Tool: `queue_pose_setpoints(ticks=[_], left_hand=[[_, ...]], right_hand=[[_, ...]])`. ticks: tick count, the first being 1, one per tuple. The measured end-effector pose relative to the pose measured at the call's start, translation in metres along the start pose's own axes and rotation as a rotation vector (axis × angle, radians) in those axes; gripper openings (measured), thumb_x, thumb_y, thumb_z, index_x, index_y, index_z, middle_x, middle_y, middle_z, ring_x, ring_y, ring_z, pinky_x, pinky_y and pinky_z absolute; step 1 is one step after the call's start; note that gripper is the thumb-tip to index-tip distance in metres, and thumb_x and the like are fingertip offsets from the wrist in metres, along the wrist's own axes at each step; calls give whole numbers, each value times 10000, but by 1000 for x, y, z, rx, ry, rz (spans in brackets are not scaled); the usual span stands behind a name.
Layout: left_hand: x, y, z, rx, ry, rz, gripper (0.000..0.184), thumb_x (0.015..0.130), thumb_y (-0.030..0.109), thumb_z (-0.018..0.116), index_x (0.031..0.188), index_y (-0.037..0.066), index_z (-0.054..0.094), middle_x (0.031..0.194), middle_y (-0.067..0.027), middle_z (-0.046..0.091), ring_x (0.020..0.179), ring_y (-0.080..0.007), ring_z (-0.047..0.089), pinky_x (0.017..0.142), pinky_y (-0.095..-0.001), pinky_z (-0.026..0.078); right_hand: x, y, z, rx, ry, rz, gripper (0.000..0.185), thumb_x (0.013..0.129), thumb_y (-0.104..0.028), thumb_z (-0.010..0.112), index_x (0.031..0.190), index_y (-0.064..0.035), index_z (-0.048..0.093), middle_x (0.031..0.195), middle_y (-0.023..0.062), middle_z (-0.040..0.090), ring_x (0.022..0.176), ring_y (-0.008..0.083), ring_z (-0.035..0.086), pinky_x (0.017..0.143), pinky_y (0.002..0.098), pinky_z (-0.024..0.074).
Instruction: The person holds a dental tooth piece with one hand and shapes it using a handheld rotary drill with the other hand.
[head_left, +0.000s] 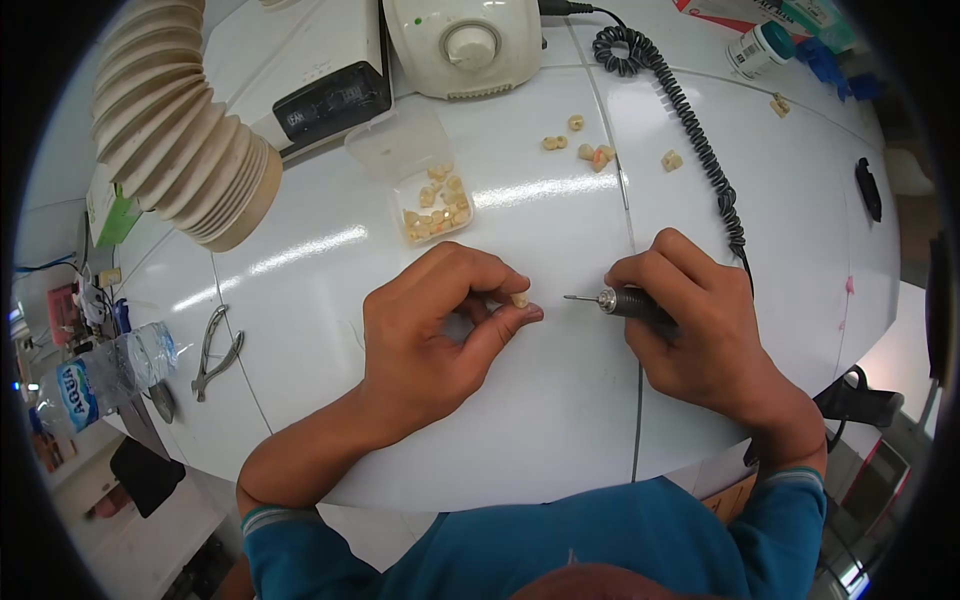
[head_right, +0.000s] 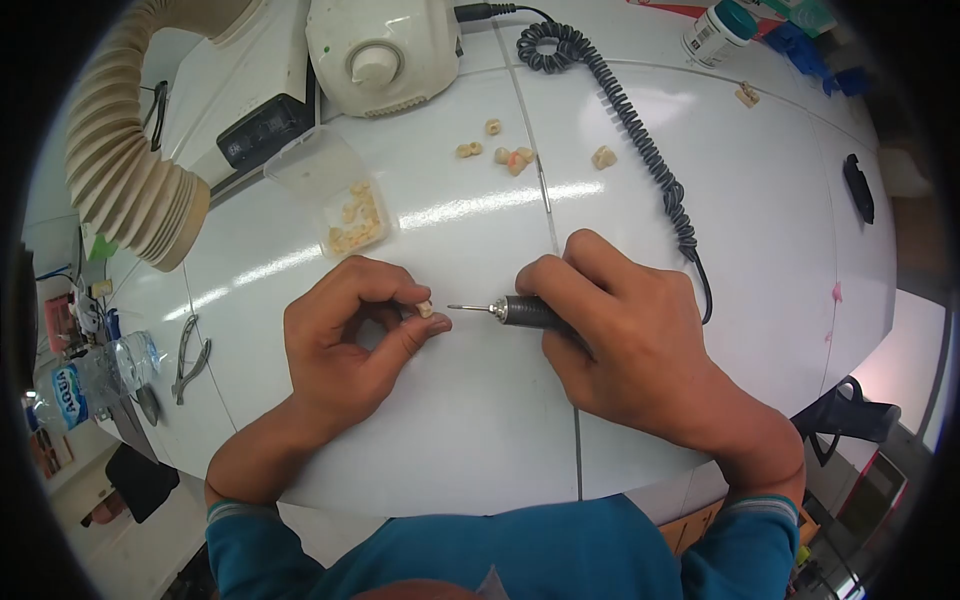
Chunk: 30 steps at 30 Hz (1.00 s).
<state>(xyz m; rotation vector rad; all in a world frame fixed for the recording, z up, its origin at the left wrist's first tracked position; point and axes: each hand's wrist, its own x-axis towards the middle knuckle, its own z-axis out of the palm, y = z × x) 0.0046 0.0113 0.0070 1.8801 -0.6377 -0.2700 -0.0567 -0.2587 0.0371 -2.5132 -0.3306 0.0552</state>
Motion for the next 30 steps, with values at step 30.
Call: queue_pose_setpoints(ticks=[30], left_hand=[[0, 3, 0, 31, -7, -6, 255, 871, -40, 935, 1095, -11, 819, 1022, -132, 800, 840, -152, 765, 673, -267, 592]], right_hand=[[-2, -3, 7, -138, -13, -172, 347, 928, -260, 888, 1225, -160, 741, 851, 29, 510, 646, 182, 619, 544, 355, 471]])
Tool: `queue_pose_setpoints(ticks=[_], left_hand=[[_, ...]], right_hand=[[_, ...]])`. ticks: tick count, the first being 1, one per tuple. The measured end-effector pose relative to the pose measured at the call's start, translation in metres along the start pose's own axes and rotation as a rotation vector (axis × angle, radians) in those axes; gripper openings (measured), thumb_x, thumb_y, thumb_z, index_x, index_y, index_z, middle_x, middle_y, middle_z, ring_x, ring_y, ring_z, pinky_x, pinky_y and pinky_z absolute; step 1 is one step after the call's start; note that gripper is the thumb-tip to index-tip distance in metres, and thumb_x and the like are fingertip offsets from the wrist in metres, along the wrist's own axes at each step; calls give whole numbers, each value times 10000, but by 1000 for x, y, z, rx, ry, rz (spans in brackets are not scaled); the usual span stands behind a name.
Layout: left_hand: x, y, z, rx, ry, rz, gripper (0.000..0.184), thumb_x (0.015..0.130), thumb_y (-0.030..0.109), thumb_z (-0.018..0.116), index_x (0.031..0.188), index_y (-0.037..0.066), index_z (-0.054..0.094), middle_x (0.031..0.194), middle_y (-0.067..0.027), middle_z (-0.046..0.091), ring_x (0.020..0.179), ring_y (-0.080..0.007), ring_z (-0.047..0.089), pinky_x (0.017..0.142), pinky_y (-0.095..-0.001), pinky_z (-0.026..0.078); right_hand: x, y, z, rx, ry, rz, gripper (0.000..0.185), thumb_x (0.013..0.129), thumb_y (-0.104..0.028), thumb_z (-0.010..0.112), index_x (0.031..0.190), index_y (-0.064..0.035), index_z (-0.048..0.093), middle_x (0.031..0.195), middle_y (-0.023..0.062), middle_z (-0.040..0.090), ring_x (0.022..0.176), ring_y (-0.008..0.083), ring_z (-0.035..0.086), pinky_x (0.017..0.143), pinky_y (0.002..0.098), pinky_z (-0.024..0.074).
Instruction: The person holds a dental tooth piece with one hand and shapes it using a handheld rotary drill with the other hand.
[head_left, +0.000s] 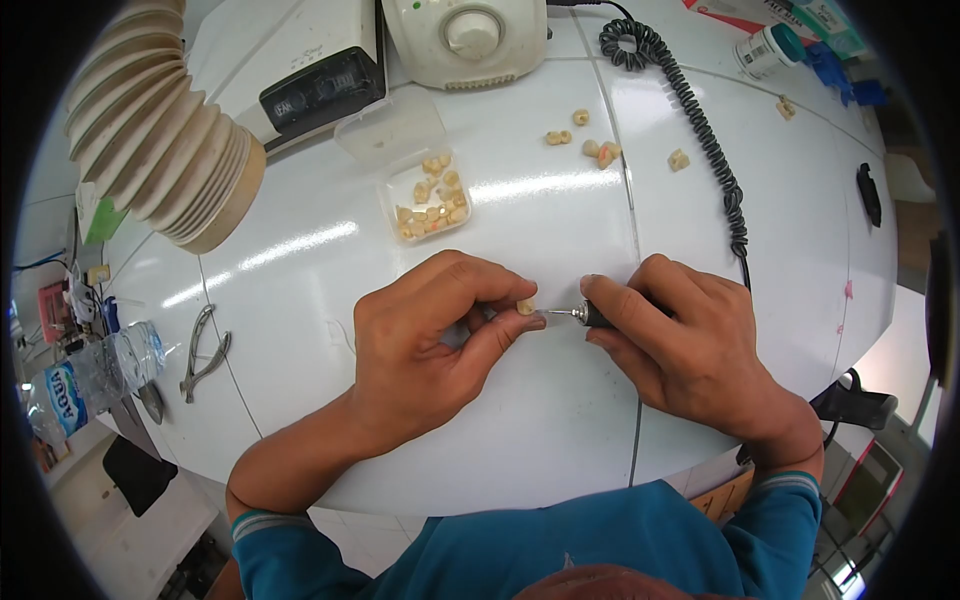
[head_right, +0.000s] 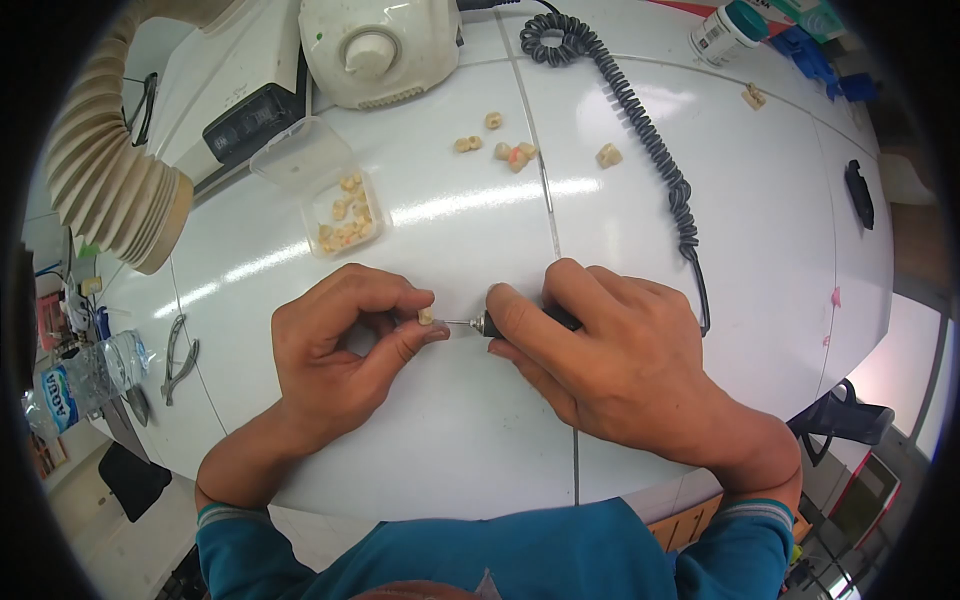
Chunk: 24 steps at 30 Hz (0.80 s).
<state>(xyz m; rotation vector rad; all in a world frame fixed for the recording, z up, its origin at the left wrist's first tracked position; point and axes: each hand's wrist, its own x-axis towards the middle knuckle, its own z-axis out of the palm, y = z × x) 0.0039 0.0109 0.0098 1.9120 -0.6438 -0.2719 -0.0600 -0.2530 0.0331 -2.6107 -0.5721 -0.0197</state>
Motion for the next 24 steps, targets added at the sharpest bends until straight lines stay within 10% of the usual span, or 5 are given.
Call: queue_pose_setpoints(ticks=[24], left_hand=[[2, 0, 2, 40, -25, 52, 206, 891, -55, 903, 1078, -11, 826, 995, -113, 792, 815, -153, 742, 670, -277, 571]], right_hand=[[0, -2, -1, -54, -12, -7, 349, 917, -260, 900, 1210, -170, 735, 851, 18, 508, 649, 172, 606, 548, 352, 468]])
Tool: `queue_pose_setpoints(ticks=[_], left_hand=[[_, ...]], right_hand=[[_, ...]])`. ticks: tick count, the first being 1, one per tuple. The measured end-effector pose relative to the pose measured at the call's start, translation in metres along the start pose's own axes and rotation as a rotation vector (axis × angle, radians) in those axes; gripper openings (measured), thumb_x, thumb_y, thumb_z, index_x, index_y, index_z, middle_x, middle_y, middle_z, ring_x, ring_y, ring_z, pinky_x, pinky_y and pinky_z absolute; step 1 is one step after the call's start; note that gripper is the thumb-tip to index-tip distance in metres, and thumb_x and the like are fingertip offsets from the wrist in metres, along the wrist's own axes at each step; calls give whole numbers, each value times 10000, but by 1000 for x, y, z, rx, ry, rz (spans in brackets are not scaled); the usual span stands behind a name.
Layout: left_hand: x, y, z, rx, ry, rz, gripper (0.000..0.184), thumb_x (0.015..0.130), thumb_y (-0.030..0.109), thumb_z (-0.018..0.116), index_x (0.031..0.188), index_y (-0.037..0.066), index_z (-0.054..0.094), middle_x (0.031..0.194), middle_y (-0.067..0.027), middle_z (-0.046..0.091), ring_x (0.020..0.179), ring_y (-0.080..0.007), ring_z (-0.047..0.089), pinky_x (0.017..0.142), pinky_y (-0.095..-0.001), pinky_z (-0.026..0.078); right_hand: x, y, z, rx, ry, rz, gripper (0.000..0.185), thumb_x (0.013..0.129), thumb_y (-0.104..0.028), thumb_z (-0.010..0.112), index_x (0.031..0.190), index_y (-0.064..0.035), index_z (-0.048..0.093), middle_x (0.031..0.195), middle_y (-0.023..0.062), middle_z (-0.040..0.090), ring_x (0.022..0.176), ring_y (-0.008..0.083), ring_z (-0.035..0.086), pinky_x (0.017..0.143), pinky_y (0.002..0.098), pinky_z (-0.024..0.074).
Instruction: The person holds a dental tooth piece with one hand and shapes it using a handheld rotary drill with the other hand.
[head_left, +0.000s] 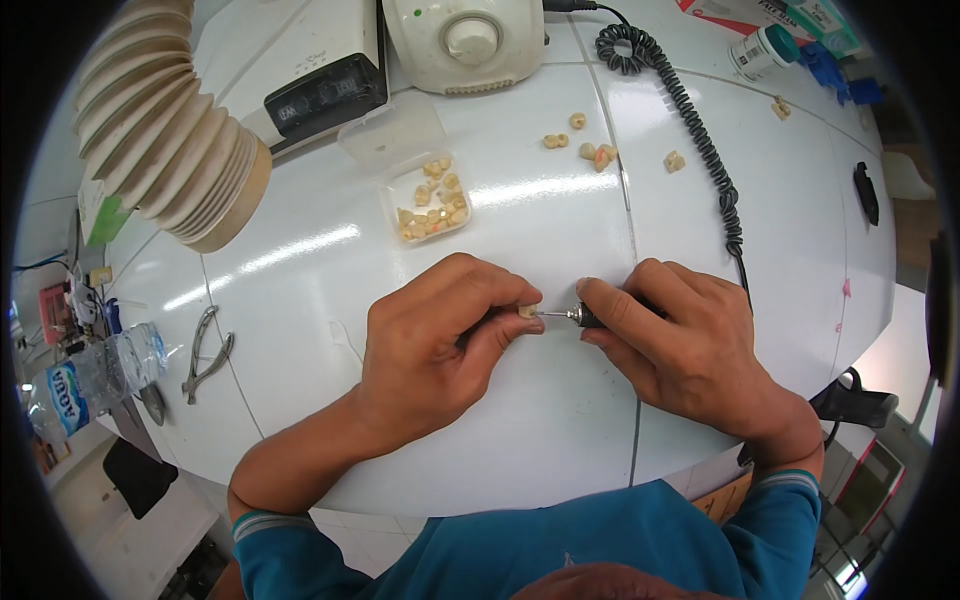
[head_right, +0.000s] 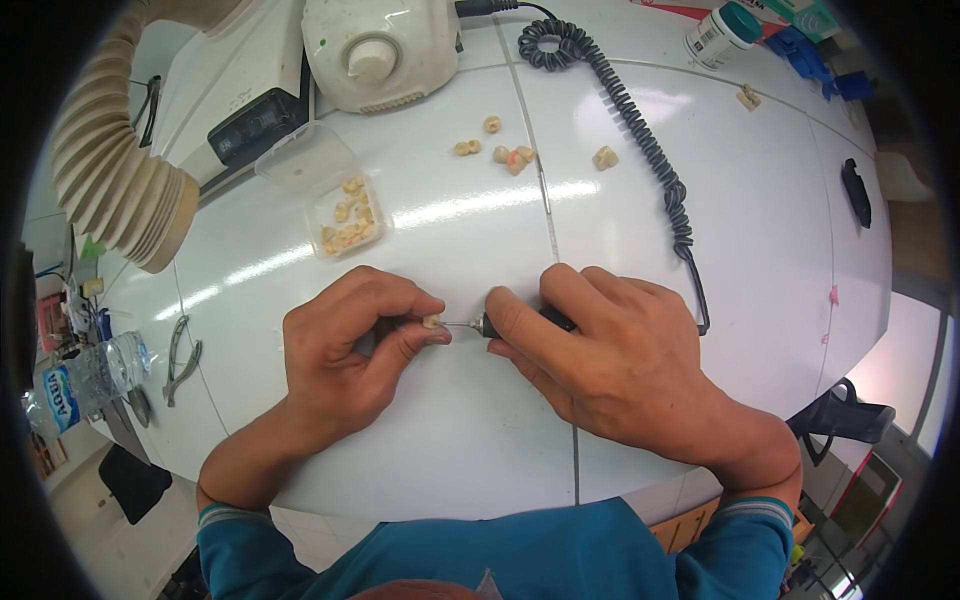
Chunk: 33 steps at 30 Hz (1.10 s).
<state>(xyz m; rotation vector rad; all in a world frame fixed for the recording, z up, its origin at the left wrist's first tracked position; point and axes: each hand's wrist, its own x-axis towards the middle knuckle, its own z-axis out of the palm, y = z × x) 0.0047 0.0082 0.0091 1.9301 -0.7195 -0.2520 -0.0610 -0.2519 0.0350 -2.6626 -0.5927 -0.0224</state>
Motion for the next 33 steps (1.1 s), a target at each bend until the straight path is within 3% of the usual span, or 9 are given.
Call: queue_pose_setpoints(ticks=[33], left_hand=[[0, -2, -1, 13, -18, 23, 203, 900, -18, 915, 1075, 10, 819, 979, -102, 770, 811, -157, 728, 663, -285, 557]], right_hand=[[-1, 1, -1, -3, -17, -11, 347, 937, -285, 892, 1231, -180, 742, 854, 13, 508, 652, 162, 603, 543, 344, 456]])
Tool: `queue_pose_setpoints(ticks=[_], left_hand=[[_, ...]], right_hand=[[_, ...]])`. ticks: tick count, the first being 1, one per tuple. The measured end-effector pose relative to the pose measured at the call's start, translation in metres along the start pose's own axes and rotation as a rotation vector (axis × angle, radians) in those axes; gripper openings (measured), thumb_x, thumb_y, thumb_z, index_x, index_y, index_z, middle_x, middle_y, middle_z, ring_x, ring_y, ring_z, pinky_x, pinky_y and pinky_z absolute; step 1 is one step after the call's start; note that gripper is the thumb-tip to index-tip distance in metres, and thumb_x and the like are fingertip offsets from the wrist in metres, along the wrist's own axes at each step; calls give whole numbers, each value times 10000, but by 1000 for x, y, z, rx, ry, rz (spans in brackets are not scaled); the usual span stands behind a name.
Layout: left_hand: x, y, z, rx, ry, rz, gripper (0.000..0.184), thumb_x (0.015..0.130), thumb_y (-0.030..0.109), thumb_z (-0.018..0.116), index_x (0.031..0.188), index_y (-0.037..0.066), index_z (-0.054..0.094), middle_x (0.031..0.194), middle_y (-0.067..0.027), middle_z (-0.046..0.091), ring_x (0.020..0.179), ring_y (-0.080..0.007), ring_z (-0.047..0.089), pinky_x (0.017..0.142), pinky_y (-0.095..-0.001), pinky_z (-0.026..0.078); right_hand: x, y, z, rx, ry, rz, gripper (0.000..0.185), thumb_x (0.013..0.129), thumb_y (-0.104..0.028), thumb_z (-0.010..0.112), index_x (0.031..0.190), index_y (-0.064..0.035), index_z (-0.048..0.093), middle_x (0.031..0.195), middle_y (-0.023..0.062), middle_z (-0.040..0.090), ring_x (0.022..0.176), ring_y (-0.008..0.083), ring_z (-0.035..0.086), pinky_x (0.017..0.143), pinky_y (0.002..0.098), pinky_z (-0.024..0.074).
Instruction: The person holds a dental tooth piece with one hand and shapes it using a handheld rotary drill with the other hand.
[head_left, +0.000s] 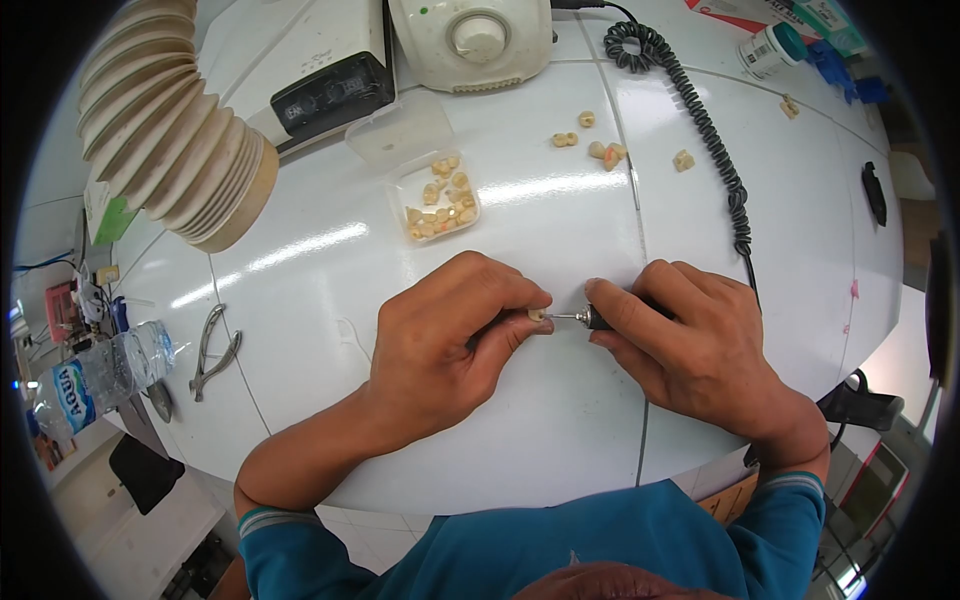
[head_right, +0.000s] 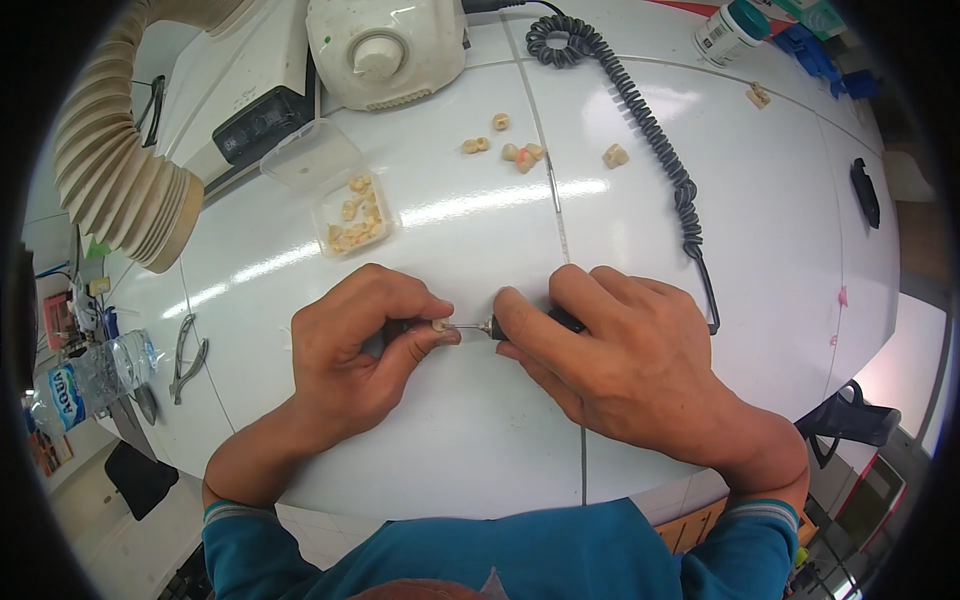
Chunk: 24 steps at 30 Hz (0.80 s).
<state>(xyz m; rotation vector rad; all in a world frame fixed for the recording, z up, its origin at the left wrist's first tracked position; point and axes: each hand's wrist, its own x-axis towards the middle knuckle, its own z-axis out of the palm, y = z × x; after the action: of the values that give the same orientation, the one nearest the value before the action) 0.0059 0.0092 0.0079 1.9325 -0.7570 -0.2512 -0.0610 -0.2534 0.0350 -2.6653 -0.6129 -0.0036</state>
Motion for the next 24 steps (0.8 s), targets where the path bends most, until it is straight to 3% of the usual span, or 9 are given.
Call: queue_pose_setpoints(ticks=[24], left_hand=[[0, 0, -1, 30, -11, 19, 221, 873, -33, 923, 1058, 9, 808, 975, -101, 760, 787, -159, 707, 643, -281, 535]], right_hand=[[0, 0, 0, 5, 2, -2, 315, 948, -287, 879, 1218, -181, 755, 858, 8, 527, 666, 162, 626, 548, 343, 466]])
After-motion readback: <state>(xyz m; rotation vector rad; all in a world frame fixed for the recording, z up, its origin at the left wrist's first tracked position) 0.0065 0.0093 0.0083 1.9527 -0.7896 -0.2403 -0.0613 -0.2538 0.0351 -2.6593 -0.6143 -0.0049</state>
